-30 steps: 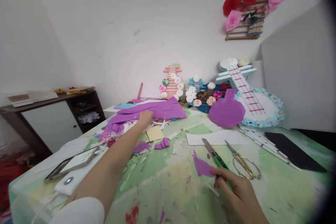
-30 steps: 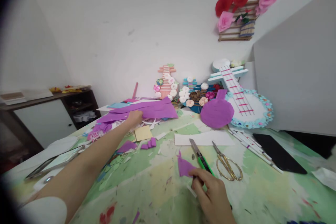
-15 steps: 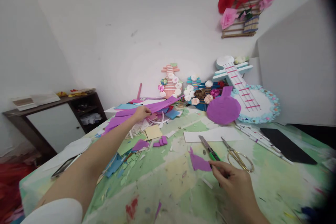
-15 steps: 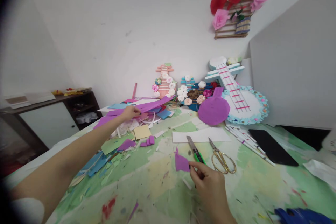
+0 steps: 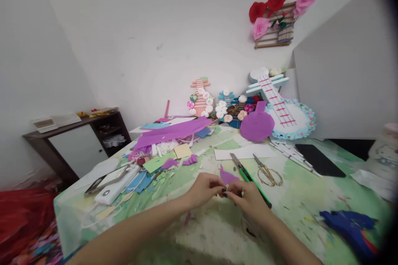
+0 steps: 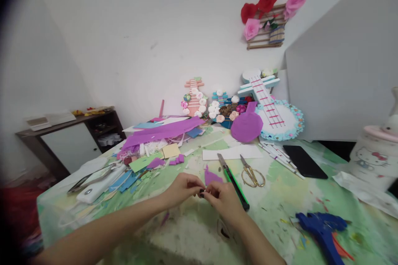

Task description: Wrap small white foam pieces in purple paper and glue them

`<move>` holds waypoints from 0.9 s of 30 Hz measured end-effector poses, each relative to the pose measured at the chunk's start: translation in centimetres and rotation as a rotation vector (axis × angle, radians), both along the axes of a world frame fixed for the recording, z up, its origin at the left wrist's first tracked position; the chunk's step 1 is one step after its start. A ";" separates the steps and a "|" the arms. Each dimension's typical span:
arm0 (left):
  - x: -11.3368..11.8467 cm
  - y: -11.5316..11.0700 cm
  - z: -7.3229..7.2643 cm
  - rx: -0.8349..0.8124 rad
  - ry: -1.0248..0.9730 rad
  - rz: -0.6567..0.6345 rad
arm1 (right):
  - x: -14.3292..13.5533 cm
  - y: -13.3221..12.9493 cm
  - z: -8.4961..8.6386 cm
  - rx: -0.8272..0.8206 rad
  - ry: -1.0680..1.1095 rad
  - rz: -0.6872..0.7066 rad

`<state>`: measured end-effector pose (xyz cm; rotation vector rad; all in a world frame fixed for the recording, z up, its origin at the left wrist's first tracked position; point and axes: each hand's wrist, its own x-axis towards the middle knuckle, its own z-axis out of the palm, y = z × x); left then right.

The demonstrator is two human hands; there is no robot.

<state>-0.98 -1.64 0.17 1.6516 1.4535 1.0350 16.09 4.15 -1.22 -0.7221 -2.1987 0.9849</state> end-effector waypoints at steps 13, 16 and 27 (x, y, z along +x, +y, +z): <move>0.9 -2.6 0.1 -0.074 0.154 0.064 | 0.1 -0.4 -0.5 0.087 -0.052 0.045; 0.5 -2.8 0.4 -0.085 0.353 -0.013 | 0.1 -0.7 -0.5 0.159 -0.108 0.096; -0.8 -2.7 -1.9 -0.690 -0.349 -0.105 | -0.2 -1.3 -0.3 0.274 -0.116 0.270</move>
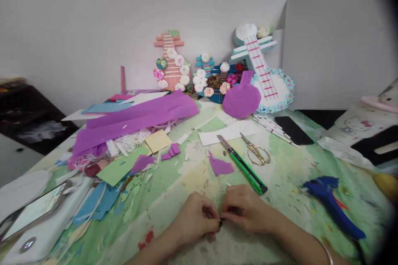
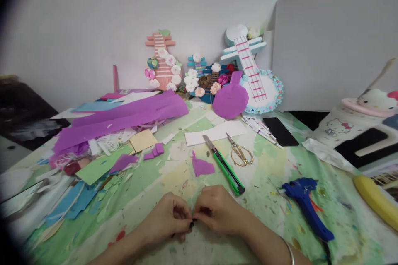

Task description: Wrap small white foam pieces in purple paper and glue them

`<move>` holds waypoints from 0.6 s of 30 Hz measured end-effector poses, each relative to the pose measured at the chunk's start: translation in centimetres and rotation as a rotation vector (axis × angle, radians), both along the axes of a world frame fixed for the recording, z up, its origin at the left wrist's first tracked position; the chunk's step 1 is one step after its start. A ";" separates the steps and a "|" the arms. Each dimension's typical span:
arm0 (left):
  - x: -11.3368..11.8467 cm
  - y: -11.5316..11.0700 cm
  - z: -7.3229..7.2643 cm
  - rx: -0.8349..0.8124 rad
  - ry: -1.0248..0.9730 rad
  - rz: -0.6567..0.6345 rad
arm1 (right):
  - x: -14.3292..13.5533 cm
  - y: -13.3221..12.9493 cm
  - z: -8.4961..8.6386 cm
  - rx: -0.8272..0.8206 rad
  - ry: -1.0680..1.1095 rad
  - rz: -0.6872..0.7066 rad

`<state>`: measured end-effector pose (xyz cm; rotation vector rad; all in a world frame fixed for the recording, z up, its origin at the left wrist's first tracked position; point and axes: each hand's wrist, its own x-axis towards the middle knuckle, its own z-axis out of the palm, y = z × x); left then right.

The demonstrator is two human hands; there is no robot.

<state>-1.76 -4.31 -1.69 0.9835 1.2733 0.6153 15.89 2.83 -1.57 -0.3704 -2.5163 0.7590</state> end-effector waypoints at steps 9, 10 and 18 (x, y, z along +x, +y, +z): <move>0.7 0.3 1.0 -0.014 0.015 0.068 | -0.4 0.2 0.7 -0.096 0.093 0.006; 0.8 0.3 1.0 0.003 0.020 0.079 | -0.4 0.2 0.8 -0.101 0.081 -0.001; -0.2 0.7 0.4 0.093 -0.055 0.283 | 0.4 0.2 0.7 -0.115 -0.039 -0.125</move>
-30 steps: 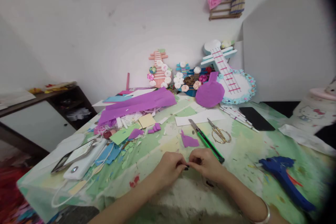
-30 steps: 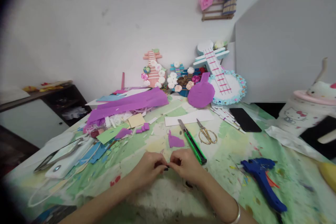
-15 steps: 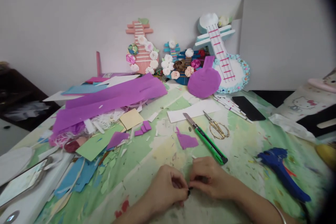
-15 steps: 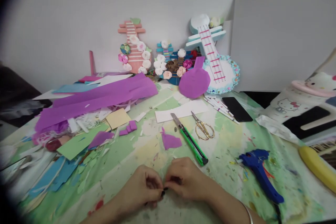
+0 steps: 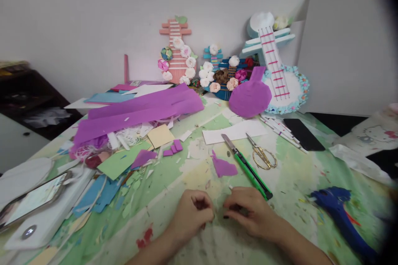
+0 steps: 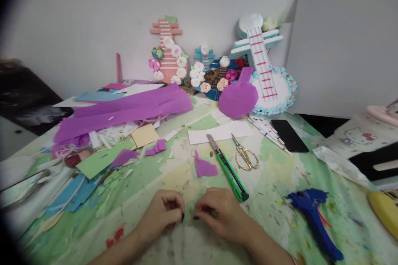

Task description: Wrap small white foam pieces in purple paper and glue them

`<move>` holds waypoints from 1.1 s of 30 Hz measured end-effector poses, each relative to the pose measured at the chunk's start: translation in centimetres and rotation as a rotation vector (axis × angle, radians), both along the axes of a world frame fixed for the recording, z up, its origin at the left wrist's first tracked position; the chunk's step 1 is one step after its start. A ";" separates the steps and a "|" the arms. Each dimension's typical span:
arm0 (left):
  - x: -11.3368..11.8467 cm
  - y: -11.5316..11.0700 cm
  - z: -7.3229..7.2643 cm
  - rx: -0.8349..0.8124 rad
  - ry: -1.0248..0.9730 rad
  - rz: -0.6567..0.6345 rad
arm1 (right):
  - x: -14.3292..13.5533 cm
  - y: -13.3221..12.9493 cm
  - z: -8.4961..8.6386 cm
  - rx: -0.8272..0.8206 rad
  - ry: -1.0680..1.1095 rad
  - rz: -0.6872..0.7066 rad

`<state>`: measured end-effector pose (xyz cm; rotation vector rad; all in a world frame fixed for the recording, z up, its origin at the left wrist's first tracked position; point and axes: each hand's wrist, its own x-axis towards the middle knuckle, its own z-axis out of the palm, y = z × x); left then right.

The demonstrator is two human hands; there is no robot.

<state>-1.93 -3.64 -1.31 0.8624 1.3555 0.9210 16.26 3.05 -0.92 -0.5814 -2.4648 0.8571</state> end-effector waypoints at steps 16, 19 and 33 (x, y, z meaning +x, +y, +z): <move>-10.5 12.3 2.7 0.432 1.134 0.033 | 0.2 3.4 1.2 -0.029 -0.134 -0.446; -11.1 14.6 2.0 0.393 1.101 0.014 | -1.6 4.4 1.3 0.050 -0.320 -0.340; -10.4 8.1 4.7 0.252 0.357 0.159 | -3.8 6.4 2.2 -0.186 -0.226 -0.457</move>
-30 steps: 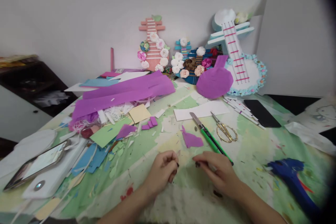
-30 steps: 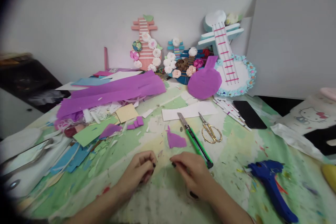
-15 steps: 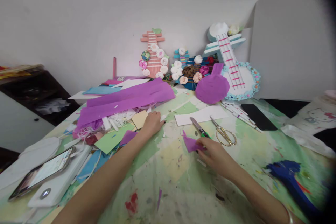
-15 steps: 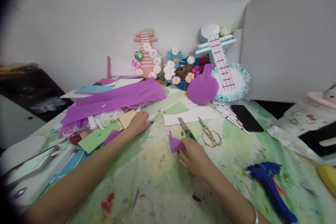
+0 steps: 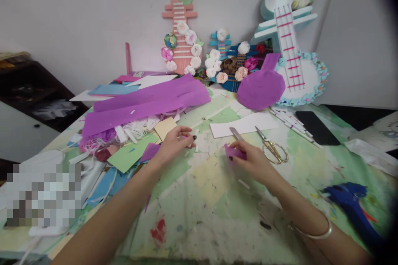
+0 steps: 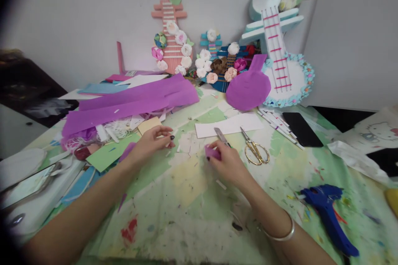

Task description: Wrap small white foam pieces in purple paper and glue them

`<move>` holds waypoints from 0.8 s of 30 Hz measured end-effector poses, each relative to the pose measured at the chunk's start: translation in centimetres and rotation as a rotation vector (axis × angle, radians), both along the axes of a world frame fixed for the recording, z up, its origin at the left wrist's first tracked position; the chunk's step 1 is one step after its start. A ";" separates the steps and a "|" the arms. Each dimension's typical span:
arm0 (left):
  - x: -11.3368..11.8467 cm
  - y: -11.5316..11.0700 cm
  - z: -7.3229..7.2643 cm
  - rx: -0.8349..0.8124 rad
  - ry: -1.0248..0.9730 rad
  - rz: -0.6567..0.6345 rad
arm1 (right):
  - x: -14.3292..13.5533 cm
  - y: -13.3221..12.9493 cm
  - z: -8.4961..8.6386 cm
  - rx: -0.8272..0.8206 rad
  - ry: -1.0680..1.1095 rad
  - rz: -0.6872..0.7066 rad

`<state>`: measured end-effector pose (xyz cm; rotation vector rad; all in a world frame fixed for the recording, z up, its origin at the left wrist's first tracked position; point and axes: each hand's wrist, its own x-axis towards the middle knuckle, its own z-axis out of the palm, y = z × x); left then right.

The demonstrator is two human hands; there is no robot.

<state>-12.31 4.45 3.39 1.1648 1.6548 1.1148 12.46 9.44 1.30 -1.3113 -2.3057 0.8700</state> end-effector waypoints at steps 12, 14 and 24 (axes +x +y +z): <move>0.5 -5.8 -1.4 0.011 -0.223 0.190 | 1.8 0.6 0.3 -0.244 0.636 -0.263; 1.4 -6.2 -1.5 -0.083 -0.259 0.107 | 1.5 0.4 0.3 -0.310 0.747 -0.275; 5.1 -6.0 -1.8 0.082 -0.054 -0.026 | -2.4 -2.8 -1.9 -0.822 0.786 -0.165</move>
